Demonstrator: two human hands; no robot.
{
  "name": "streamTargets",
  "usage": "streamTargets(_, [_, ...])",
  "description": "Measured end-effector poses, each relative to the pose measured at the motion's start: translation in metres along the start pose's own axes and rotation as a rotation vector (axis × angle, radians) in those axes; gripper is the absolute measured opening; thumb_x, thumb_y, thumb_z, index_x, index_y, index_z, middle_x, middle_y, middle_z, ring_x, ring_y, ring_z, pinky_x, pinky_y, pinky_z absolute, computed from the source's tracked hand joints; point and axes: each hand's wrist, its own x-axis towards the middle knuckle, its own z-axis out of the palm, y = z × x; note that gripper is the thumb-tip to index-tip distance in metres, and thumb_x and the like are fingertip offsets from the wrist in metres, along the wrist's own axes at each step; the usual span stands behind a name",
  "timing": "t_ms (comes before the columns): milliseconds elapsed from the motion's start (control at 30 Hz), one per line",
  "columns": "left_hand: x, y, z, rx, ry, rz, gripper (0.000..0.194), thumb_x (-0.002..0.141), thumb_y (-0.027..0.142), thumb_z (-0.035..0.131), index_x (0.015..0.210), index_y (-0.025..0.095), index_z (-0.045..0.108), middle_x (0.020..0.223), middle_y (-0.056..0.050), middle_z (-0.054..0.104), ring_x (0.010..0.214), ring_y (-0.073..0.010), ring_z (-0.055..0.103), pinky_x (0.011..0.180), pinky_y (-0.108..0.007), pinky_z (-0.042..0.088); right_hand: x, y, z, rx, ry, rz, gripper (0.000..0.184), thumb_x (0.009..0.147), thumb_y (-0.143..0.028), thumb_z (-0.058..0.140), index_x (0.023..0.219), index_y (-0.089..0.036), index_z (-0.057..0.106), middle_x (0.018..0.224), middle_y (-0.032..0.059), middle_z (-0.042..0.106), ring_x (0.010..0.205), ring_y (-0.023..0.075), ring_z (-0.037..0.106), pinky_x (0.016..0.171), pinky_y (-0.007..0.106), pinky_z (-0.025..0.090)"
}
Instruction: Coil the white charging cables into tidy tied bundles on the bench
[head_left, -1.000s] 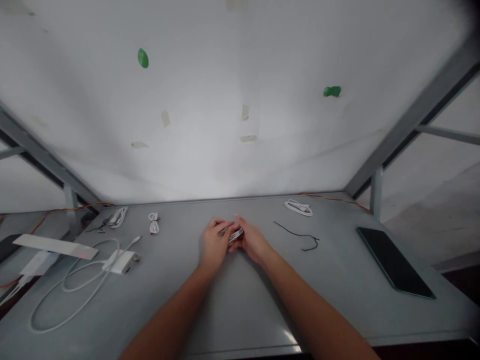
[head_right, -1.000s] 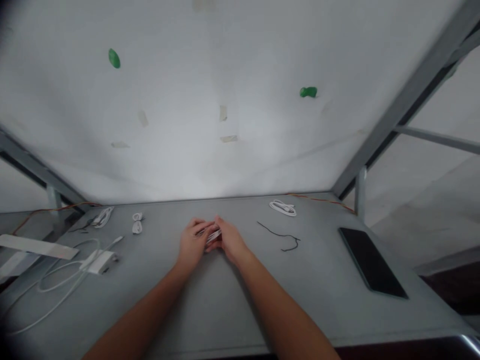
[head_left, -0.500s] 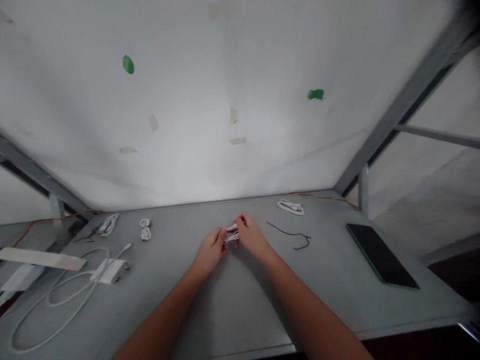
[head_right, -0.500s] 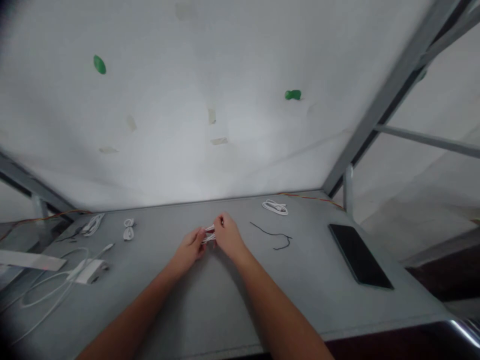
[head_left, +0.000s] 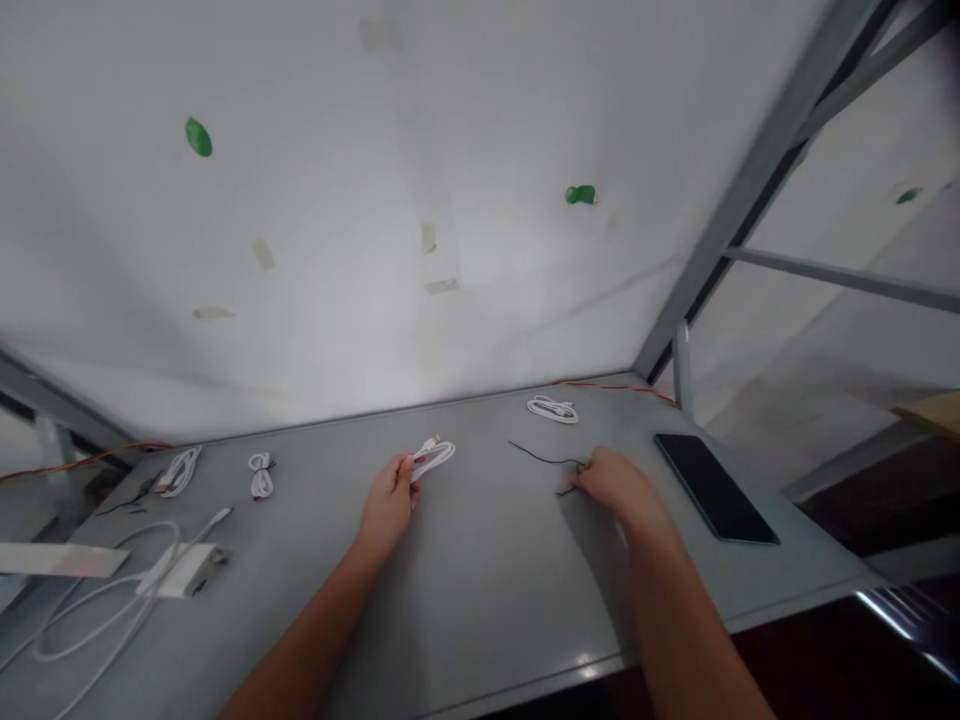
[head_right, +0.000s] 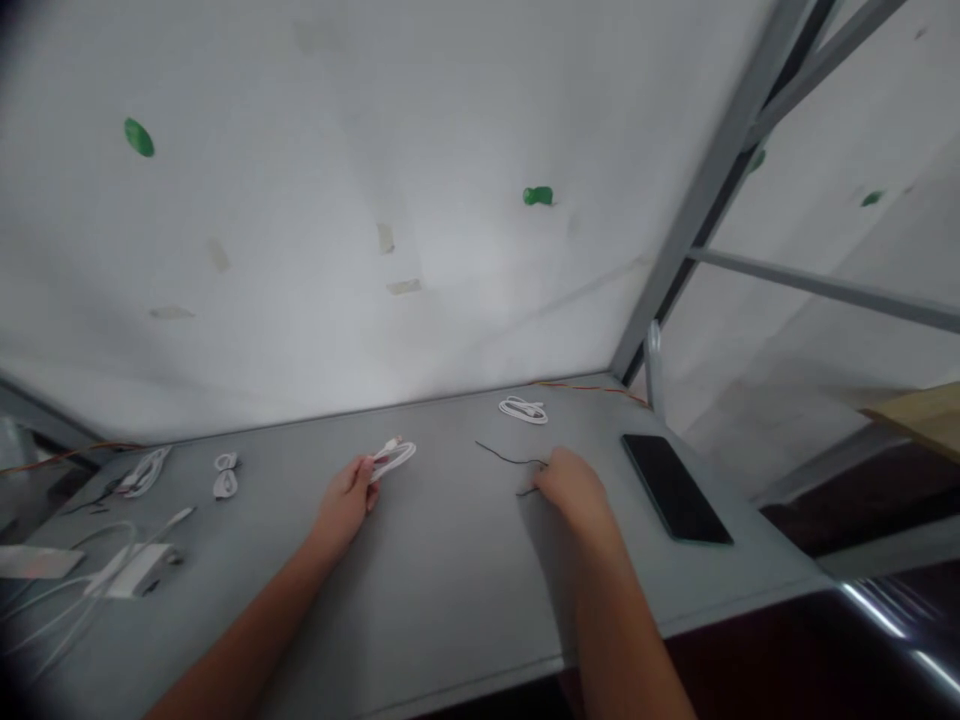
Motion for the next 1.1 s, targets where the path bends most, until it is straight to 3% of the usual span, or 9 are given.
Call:
streamTargets(133, [0.001,-0.001,-0.001,-0.014,0.044,0.019,0.067,0.094,0.078,0.047,0.108,0.017,0.072,0.061,0.004,0.05,0.051,-0.0134,0.047,0.05,-0.026,0.037,-0.008,-0.013,-0.001,-0.068,-0.145,-0.036,0.018,0.071,-0.009,0.067,0.058,-0.022,0.066,0.06,0.0087,0.068,0.067,0.0255,0.07,0.061,0.031,0.043])
streamTargets(267, [0.003,-0.003,-0.001,-0.095,0.062,-0.008,0.066,0.093,0.078,0.049,0.109,0.017,0.07,0.061,0.004,0.047,0.052,-0.0137,0.046,0.05,-0.027,0.034,-0.007,-0.036,-0.002,0.114,-0.089,-0.178,0.016,0.07,-0.008,0.066,0.063,-0.022,0.066,0.067,0.0078,0.071,0.067,0.0239,0.068,0.061,0.031,0.044])
streamTargets(367, [0.003,-0.001,0.0,-0.251,0.06,-0.05,0.058,0.093,0.074,0.053,0.101,0.019,0.067,0.063,0.005,0.047,0.052,-0.0114,0.042,0.05,-0.025,0.03,-0.003,-0.083,0.011,0.478,-0.076,-0.211,0.017,0.075,-0.008,0.065,0.083,-0.021,0.071,0.072,0.0047,0.072,0.06,0.0198,0.067,0.059,0.029,0.046])
streamTargets(433, [0.003,0.001,0.0,-0.387,0.062,-0.088,0.053,0.091,0.072,0.059,0.09,0.019,0.063,0.065,0.005,0.048,0.051,-0.0093,0.04,0.05,-0.024,0.028,-0.004,-0.122,0.027,0.671,-0.137,-0.216,0.022,0.079,-0.007,0.062,0.093,-0.02,0.071,0.073,0.0031,0.072,0.054,0.0175,0.065,0.057,0.029,0.048])
streamTargets(533, [0.002,0.005,-0.002,-0.582,0.064,-0.14,0.052,0.085,0.068,0.073,0.079,0.019,0.057,0.067,0.005,0.051,0.052,-0.0067,0.039,0.05,-0.022,0.028,-0.014,-0.172,0.054,0.682,0.009,-0.344,0.015,0.085,-0.009,0.06,0.09,-0.019,0.071,0.077,0.0044,0.073,0.064,0.018,0.067,0.065,0.03,0.05])
streamTargets(600, [0.001,0.006,-0.003,-0.682,0.056,-0.168,0.051,0.081,0.063,0.08,0.076,0.018,0.056,0.067,0.005,0.053,0.053,-0.0058,0.039,0.05,-0.021,0.028,-0.025,-0.19,0.072,0.624,0.118,-0.468,0.012,0.087,-0.012,0.061,0.087,-0.018,0.072,0.083,0.0063,0.075,0.075,0.0203,0.069,0.073,0.031,0.05])
streamTargets(800, [-0.001,0.006,-0.002,-0.798,-0.042,-0.233,0.048,0.081,0.055,0.085,0.074,0.016,0.057,0.066,0.004,0.053,0.052,-0.0053,0.039,0.051,-0.021,0.03,-0.046,-0.19,0.104,0.609,0.159,-0.81,0.022,0.089,-0.008,0.059,0.084,-0.022,0.075,0.087,0.0045,0.077,0.083,0.0206,0.072,0.079,0.03,0.053])
streamTargets(1100, [0.005,0.007,-0.011,-0.712,-0.104,-0.281,0.037,0.081,0.044,0.083,0.074,0.015,0.06,0.063,0.005,0.051,0.051,-0.0054,0.036,0.05,-0.021,0.021,-0.046,-0.183,0.091,0.577,0.334,-1.09,0.027,0.097,-0.01,0.058,0.087,-0.025,0.078,0.087,0.0043,0.072,0.084,0.0198,0.069,0.078,0.031,0.057])
